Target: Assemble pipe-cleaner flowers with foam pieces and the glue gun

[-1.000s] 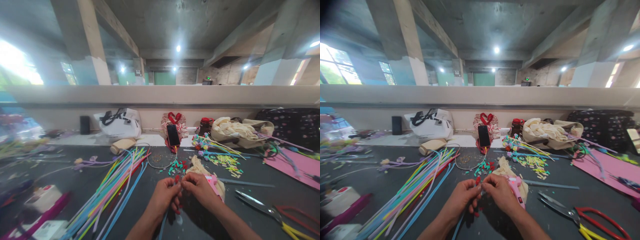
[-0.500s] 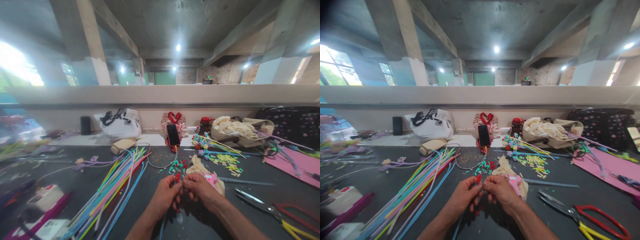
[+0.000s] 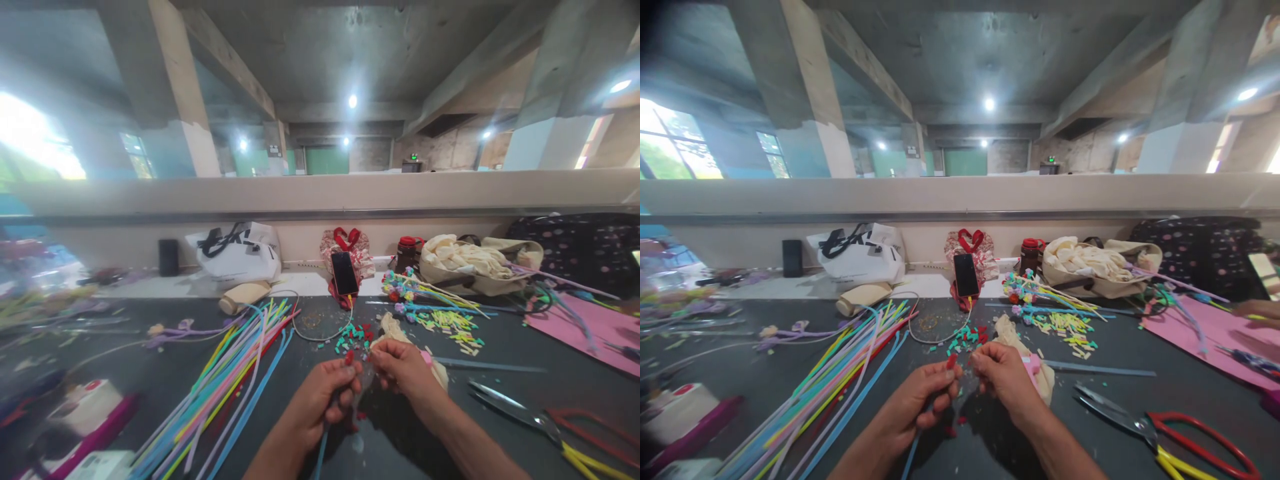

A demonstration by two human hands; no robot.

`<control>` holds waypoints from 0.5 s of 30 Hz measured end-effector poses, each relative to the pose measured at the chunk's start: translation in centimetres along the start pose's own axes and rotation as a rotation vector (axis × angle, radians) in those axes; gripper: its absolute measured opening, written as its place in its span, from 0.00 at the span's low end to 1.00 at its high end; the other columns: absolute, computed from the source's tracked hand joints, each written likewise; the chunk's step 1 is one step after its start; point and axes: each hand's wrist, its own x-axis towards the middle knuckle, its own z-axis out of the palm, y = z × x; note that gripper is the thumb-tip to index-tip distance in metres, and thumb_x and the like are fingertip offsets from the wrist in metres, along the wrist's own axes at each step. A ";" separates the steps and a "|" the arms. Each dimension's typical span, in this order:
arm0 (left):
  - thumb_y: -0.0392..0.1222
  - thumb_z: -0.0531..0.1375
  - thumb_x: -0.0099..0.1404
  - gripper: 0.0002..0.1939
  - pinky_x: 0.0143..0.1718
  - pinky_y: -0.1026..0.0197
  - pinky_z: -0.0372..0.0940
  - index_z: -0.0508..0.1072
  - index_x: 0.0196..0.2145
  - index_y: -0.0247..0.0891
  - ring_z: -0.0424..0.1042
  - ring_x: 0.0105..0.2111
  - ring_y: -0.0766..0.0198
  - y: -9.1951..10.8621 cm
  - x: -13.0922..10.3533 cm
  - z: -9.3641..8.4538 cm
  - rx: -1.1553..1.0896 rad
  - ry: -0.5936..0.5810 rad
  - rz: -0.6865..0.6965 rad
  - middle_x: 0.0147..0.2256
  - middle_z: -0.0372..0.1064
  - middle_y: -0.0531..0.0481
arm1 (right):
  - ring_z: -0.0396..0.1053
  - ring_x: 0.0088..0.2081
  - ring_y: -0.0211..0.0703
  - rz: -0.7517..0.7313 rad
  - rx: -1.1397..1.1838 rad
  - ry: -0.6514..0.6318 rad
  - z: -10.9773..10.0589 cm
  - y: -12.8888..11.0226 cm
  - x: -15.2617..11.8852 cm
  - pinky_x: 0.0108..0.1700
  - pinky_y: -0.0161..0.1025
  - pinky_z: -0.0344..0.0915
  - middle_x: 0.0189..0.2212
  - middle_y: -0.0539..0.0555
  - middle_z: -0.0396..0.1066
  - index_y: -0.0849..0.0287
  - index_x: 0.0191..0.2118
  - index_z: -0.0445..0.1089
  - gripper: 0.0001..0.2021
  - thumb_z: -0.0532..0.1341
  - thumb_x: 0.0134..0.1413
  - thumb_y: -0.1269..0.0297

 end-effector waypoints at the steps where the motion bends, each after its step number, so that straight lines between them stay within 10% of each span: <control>1: 0.41 0.58 0.51 0.10 0.09 0.75 0.40 0.68 0.31 0.32 0.52 0.12 0.79 0.2 -0.1 0.0 -0.040 0.004 -0.013 0.20 0.61 0.55 | 0.54 0.14 0.28 0.019 0.002 0.002 -0.1 0.0 0.0 0.15 0.28 0.43 0.13 0.43 0.57 0.62 0.22 0.61 0.14 0.59 0.40 0.54; 15: 0.41 0.54 0.52 0.13 0.08 0.72 0.46 0.70 0.32 0.28 0.55 0.09 0.77 0.3 -0.3 0.2 -0.096 -0.058 -0.112 0.19 0.66 0.51 | 0.54 0.14 0.27 0.005 0.055 -0.059 -0.4 0.1 -0.3 0.15 0.28 0.43 0.14 0.44 0.59 0.61 0.21 0.61 0.15 0.60 0.40 0.53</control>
